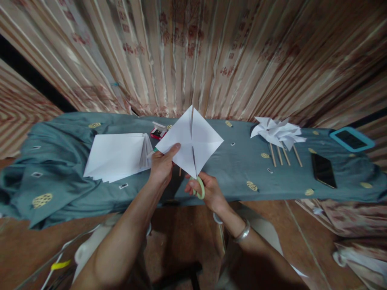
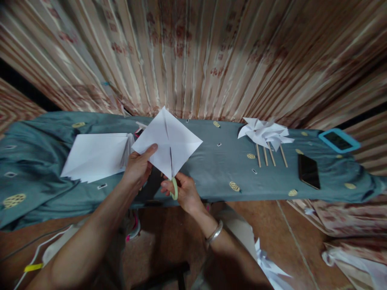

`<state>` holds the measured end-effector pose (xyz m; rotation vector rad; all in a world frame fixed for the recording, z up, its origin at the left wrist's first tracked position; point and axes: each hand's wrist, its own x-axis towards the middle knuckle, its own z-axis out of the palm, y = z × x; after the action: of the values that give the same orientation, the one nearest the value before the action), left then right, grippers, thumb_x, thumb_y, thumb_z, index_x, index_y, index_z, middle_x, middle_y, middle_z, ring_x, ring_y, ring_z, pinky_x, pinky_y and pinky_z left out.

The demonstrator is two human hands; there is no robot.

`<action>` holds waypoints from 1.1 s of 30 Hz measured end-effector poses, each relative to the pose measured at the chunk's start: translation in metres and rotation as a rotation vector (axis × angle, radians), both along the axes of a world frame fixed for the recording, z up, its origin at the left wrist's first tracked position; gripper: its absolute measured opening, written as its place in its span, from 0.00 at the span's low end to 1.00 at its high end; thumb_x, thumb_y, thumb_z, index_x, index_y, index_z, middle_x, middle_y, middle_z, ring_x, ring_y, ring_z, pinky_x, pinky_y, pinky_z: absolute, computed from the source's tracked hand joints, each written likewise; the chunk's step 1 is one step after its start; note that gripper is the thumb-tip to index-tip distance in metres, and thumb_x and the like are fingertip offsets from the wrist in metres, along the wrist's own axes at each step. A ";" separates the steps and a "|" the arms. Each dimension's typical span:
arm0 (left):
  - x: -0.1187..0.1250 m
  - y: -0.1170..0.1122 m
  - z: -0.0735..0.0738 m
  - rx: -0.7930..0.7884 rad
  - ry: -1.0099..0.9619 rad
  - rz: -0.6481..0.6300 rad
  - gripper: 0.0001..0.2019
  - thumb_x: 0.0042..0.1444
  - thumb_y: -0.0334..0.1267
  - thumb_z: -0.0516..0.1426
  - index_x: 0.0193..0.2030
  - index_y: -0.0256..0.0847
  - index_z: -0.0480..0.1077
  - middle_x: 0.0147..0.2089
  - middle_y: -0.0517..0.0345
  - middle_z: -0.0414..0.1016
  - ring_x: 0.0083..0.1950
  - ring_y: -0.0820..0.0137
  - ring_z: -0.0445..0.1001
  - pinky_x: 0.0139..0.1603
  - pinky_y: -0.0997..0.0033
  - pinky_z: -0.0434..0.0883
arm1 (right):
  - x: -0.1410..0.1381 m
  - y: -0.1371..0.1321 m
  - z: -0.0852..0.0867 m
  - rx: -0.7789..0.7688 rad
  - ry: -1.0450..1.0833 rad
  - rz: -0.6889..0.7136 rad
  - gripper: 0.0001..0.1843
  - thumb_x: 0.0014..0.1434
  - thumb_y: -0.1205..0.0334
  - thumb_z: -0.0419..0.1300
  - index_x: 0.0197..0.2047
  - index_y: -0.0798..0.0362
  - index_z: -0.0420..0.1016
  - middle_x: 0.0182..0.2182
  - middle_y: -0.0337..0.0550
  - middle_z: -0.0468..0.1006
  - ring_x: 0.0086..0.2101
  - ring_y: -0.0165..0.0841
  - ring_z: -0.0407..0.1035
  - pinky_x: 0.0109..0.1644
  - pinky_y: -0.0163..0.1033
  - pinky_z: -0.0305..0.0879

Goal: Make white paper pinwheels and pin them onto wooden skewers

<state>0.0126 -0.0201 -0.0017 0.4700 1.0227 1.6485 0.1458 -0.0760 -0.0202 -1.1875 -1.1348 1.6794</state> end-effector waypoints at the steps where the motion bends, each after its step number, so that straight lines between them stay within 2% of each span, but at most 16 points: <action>1: 0.000 0.000 0.000 0.001 -0.001 0.000 0.19 0.30 0.37 0.72 0.33 0.36 0.78 0.33 0.56 0.82 0.30 0.71 0.77 0.32 0.74 0.75 | 0.000 0.000 0.000 -0.004 -0.001 0.003 0.27 0.39 0.40 0.71 0.34 0.53 0.74 0.19 0.36 0.77 0.19 0.26 0.66 0.22 0.32 0.60; 6: 0.001 -0.002 0.002 -0.008 -0.015 -0.002 0.18 0.30 0.36 0.72 0.32 0.36 0.78 0.31 0.57 0.81 0.28 0.72 0.76 0.30 0.75 0.74 | 0.000 0.000 0.002 -0.030 0.023 -0.010 0.27 0.38 0.41 0.72 0.33 0.53 0.75 0.18 0.35 0.76 0.18 0.25 0.65 0.22 0.31 0.59; 13: -0.009 0.002 -0.002 0.031 0.021 -0.042 0.18 0.34 0.39 0.72 0.34 0.35 0.79 0.33 0.54 0.82 0.31 0.69 0.78 0.34 0.72 0.75 | 0.006 0.003 0.004 -0.040 0.047 -0.011 0.26 0.36 0.43 0.74 0.31 0.54 0.75 0.17 0.34 0.76 0.17 0.25 0.65 0.22 0.31 0.60; 16: -0.020 0.004 0.004 0.089 0.129 -0.039 0.19 0.35 0.38 0.72 0.37 0.38 0.80 0.35 0.56 0.82 0.34 0.69 0.78 0.37 0.72 0.75 | 0.015 0.005 0.003 -0.047 0.021 0.008 0.25 0.37 0.44 0.74 0.30 0.54 0.75 0.17 0.34 0.76 0.17 0.24 0.65 0.22 0.31 0.60; 19: -0.031 0.003 0.011 0.108 0.323 -0.015 0.18 0.34 0.36 0.72 0.37 0.39 0.81 0.35 0.57 0.83 0.36 0.69 0.78 0.41 0.71 0.74 | 0.025 0.007 0.001 -0.067 -0.010 0.055 0.25 0.38 0.45 0.74 0.30 0.54 0.75 0.17 0.34 0.76 0.17 0.23 0.64 0.22 0.31 0.60; 23: -0.040 -0.002 0.015 0.038 0.499 -0.113 0.14 0.34 0.38 0.72 0.31 0.39 0.82 0.30 0.56 0.82 0.30 0.69 0.75 0.33 0.72 0.72 | 0.037 0.008 -0.002 -0.093 -0.031 0.187 0.25 0.39 0.44 0.74 0.30 0.55 0.75 0.17 0.34 0.76 0.17 0.23 0.64 0.22 0.30 0.59; 27: -0.046 -0.004 0.009 0.008 0.594 -0.224 0.11 0.34 0.41 0.72 0.26 0.40 0.81 0.25 0.58 0.80 0.25 0.70 0.71 0.24 0.74 0.67 | 0.046 0.009 -0.003 -0.088 -0.064 0.281 0.24 0.41 0.43 0.73 0.29 0.56 0.75 0.18 0.35 0.76 0.18 0.23 0.65 0.23 0.30 0.60; 33: -0.055 0.001 0.002 -0.041 0.552 -0.187 0.15 0.31 0.44 0.72 0.26 0.38 0.81 0.26 0.56 0.80 0.25 0.69 0.72 0.24 0.72 0.71 | 0.056 0.011 0.001 -0.076 -0.033 0.299 0.26 0.44 0.43 0.72 0.37 0.55 0.75 0.24 0.37 0.78 0.22 0.25 0.68 0.26 0.32 0.63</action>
<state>-0.0427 -0.0193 0.0006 0.9975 1.3614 1.3533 0.2022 -0.0650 -0.0187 -1.1385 -1.3316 1.9468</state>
